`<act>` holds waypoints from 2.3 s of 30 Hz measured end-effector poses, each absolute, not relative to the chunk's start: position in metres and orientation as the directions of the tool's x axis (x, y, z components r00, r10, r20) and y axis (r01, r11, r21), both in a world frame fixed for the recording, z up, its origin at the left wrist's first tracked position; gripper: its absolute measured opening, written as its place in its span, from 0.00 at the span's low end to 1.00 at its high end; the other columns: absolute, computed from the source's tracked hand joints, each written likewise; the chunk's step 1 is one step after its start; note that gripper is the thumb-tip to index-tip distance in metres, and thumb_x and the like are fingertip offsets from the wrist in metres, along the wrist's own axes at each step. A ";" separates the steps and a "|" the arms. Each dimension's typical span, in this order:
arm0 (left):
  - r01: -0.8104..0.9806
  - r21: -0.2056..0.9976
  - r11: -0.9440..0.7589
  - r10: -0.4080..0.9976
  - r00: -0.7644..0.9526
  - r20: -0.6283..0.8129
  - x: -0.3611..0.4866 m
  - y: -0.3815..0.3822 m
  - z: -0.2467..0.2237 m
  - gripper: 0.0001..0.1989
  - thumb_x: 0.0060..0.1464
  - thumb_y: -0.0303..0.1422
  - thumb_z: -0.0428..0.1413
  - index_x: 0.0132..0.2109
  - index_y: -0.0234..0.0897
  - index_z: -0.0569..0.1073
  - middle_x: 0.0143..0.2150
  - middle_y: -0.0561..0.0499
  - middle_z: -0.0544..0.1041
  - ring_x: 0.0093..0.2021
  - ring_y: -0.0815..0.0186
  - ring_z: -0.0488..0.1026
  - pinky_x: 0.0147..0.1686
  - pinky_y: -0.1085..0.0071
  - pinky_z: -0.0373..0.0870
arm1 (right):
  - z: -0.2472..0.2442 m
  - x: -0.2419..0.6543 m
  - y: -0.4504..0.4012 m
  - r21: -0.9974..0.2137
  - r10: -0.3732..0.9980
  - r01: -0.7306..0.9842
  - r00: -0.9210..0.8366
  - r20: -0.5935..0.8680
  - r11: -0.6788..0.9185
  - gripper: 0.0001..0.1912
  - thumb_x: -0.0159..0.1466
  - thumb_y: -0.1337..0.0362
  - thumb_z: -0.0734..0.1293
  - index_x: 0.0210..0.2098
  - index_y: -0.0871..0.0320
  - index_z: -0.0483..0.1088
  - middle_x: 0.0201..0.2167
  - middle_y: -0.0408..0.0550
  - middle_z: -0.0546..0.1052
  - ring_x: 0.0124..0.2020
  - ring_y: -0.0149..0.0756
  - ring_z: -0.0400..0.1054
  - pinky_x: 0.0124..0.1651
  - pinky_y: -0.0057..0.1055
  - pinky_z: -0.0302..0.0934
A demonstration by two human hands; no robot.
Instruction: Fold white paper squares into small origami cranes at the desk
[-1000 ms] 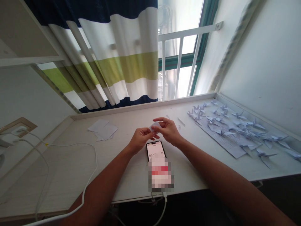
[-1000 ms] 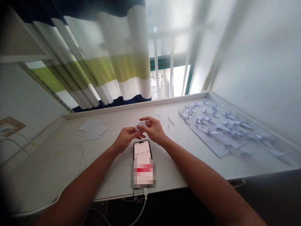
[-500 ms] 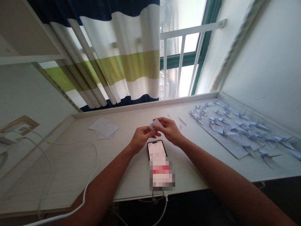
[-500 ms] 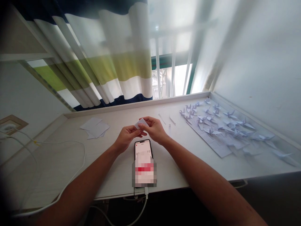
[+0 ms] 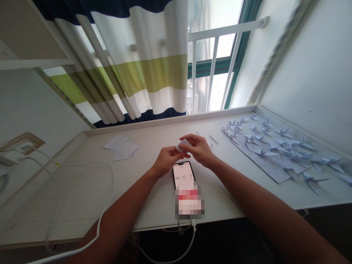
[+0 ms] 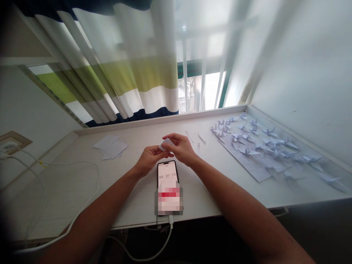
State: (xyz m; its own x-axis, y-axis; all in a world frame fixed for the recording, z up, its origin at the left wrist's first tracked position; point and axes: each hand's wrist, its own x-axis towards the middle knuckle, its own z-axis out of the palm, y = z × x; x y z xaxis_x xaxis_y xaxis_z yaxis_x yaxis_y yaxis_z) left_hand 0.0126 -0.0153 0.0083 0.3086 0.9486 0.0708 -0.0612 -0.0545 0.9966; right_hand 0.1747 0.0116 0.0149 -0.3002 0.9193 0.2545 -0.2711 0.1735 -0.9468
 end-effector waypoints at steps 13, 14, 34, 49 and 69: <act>-0.094 0.991 -0.090 0.969 0.222 0.109 0.005 -0.005 0.005 0.20 0.51 0.43 0.67 0.44 0.31 0.81 0.38 0.41 0.84 0.40 0.56 0.81 0.46 0.61 0.72 | 0.011 0.175 0.016 -0.957 0.907 -0.202 -0.325 0.268 0.210 0.16 0.60 0.51 0.74 0.37 0.59 0.78 0.32 0.47 0.80 0.34 0.37 0.73 0.40 0.35 0.68; -0.094 0.992 -0.087 0.967 0.230 0.107 0.005 -0.006 0.005 0.20 0.51 0.43 0.67 0.44 0.30 0.81 0.38 0.40 0.84 0.40 0.56 0.82 0.46 0.61 0.72 | 0.011 0.176 0.017 -0.958 0.910 -0.179 -0.314 0.271 0.223 0.17 0.60 0.50 0.73 0.35 0.60 0.78 0.31 0.47 0.80 0.34 0.37 0.73 0.40 0.35 0.68; 0.227 0.851 -0.475 0.877 0.034 0.480 -0.006 0.000 0.004 0.13 0.56 0.40 0.64 0.46 0.40 0.80 0.44 0.46 0.82 0.43 0.61 0.79 0.42 0.66 0.75 | 0.006 0.178 0.021 -0.938 0.899 0.066 -0.316 0.303 0.339 0.20 0.62 0.47 0.70 0.32 0.60 0.77 0.28 0.47 0.77 0.30 0.35 0.69 0.35 0.32 0.64; -0.090 0.977 -0.192 0.980 0.041 0.196 -0.009 -0.002 0.015 0.27 0.46 0.36 0.70 0.53 0.35 0.79 0.37 0.46 0.84 0.37 0.61 0.81 0.46 0.61 0.74 | 0.005 0.177 0.020 -0.934 0.894 0.093 -0.337 0.296 0.344 0.20 0.62 0.46 0.70 0.32 0.59 0.77 0.28 0.48 0.78 0.29 0.35 0.70 0.34 0.32 0.64; -0.198 0.968 -0.152 0.987 -0.075 0.140 -0.005 -0.002 0.017 0.28 0.41 0.32 0.72 0.51 0.33 0.76 0.33 0.48 0.83 0.33 0.64 0.78 0.42 0.63 0.73 | 0.010 0.169 0.010 -0.976 0.899 0.069 -0.409 0.160 0.205 0.24 0.61 0.44 0.70 0.29 0.61 0.75 0.28 0.49 0.78 0.30 0.34 0.72 0.38 0.33 0.66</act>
State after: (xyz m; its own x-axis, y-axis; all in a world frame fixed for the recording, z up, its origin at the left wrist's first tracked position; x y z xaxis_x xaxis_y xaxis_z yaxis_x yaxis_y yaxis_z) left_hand -0.0052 -0.0024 0.0172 -0.0745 0.9874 0.1396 -0.1980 -0.1518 0.9684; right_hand 0.1690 0.0097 0.0101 -0.4088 0.8986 0.1597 0.0688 0.2048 -0.9764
